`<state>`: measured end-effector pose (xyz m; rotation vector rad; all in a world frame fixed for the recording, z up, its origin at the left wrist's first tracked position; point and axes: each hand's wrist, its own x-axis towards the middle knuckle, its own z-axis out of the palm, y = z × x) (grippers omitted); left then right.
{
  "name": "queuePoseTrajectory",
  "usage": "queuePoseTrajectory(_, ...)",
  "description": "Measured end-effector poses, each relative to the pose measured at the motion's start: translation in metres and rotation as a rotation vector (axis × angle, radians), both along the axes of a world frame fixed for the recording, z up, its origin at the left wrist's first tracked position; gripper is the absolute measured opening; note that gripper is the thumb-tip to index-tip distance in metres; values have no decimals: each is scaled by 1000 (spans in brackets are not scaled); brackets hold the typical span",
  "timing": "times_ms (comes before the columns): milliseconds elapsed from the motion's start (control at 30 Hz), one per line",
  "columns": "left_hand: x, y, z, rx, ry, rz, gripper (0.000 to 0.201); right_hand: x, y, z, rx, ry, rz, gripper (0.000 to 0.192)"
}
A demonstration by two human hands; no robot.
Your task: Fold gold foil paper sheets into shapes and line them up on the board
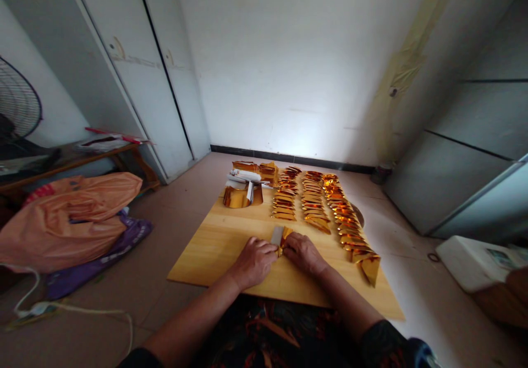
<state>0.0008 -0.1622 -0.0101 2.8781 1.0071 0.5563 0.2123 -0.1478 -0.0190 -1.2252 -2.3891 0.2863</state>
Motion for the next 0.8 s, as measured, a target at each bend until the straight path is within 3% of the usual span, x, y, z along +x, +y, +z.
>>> queuePoseTrajectory(567,0,-1,-1,-58,-72,10,26,-11,8,7,-150,-11,-130,8)
queuePoseTrajectory(800,2,-5,-2,-94,-96,41,44,-12,11,9,-199,2,-143,8)
